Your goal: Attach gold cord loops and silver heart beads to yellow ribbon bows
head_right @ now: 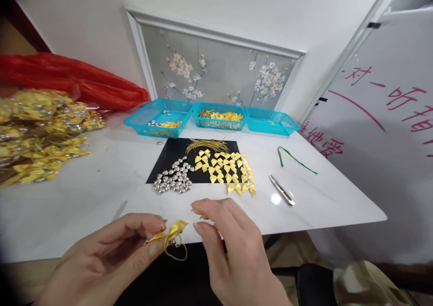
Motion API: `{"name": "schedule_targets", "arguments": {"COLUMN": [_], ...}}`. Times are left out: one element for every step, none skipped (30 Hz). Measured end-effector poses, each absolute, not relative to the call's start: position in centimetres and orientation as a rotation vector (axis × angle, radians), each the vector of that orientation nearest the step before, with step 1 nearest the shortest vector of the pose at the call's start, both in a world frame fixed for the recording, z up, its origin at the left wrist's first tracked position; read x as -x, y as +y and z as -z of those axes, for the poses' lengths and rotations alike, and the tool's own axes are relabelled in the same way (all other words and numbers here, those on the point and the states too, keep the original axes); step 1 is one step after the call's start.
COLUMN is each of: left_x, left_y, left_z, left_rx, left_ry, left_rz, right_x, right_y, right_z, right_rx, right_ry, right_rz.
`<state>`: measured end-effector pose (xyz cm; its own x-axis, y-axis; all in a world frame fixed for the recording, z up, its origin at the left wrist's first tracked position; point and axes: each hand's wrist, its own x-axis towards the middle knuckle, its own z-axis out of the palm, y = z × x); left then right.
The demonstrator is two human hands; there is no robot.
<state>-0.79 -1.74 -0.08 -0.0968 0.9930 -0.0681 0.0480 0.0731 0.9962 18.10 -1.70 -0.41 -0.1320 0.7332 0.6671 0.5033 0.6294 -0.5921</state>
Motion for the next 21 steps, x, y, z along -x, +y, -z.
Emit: {"name": "schedule_targets", "arguments": {"left_x": [0.6,0.5,0.4,0.4,0.4,0.4,0.4,0.4,0.4,0.5,0.5,0.6,0.7,0.7,0.8,0.8,0.9,1.0,1.1,1.2,1.3], "left_y": [-1.9,-2.0,-2.1,-2.1,-2.2,-2.2,-2.3,-2.3,-2.3,-2.3,-2.3,-2.2,-2.1,-1.9,-1.8,-1.6,-1.4,-1.2,-1.1,-1.0,-1.0], "left_z": [0.0,-0.1,-0.2,-0.2,-0.2,-0.2,-0.2,-0.1,0.0,0.1,0.1,0.2,0.3,0.3,0.2,0.2,0.0,-0.1,-0.2,-0.3,-0.3], "left_rx": [-1.165,-1.182,-1.195,-1.206,-1.212,-1.214,-1.217,-1.226,-1.241,-1.259,-1.278,-1.295,-1.308,-1.313,-1.308,-1.294,-1.278,-1.259,-1.239,-1.228,-1.229], "left_ry": [1.363,1.371,1.379,1.388,1.396,1.402,1.407,1.406,1.4,1.394,1.39,1.388,1.375,1.357,1.338,1.321,1.308,1.303,1.302,1.301,1.291], "left_rz": [-1.21,-1.218,-1.228,-1.242,-1.255,-1.263,-1.263,-1.257,-1.251,-1.247,-1.245,-1.245,-1.24,-1.234,-1.222,-1.211,-1.201,-1.196,-1.196,-1.2,-1.2], "right_x": [-18.1,-18.1,-18.0,-17.8,-17.5,-17.3,-17.0,-16.7,-16.5,-16.3,-16.1,-15.9,-15.7,-15.6,-15.4,-15.2,-15.1,-14.9,-14.7,-14.6,-14.5], "right_y": [-1.8,-1.8,-1.9,-2.0,-2.1,-2.2,-2.2,-2.2,-2.1,-2.0,-1.8,-1.6,-1.5,-1.3,-1.2,-1.2,-1.2,-1.3,-1.5,-1.8,-2.0], "right_z": [0.2,0.0,0.0,0.0,0.0,0.1,0.2,0.3,0.4,0.4,0.3,0.2,0.1,0.0,-0.1,-0.1,0.0,0.2,0.5,0.8,1.0], "right_rx": [0.985,0.962,0.937,0.913,0.897,0.886,0.879,0.874,0.866,0.866,0.87,0.864,0.848,0.832,0.812,0.778,0.736,0.711,0.708,0.71,0.711], "right_ry": [-1.791,-1.791,-1.79,-1.786,-1.778,-1.776,-1.781,-1.796,-1.813,-1.837,-1.868,-1.906,-1.939,-1.961,-1.953,-1.922,-1.866,-1.803,-1.747,-1.71,-1.694], "right_rz": [-0.293,-0.319,-0.342,-0.353,-0.35,-0.341,-0.325,-0.302,-0.27,-0.233,-0.191,-0.139,-0.072,-0.003,0.069,0.138,0.19,0.209,0.194,0.152,0.098]}}
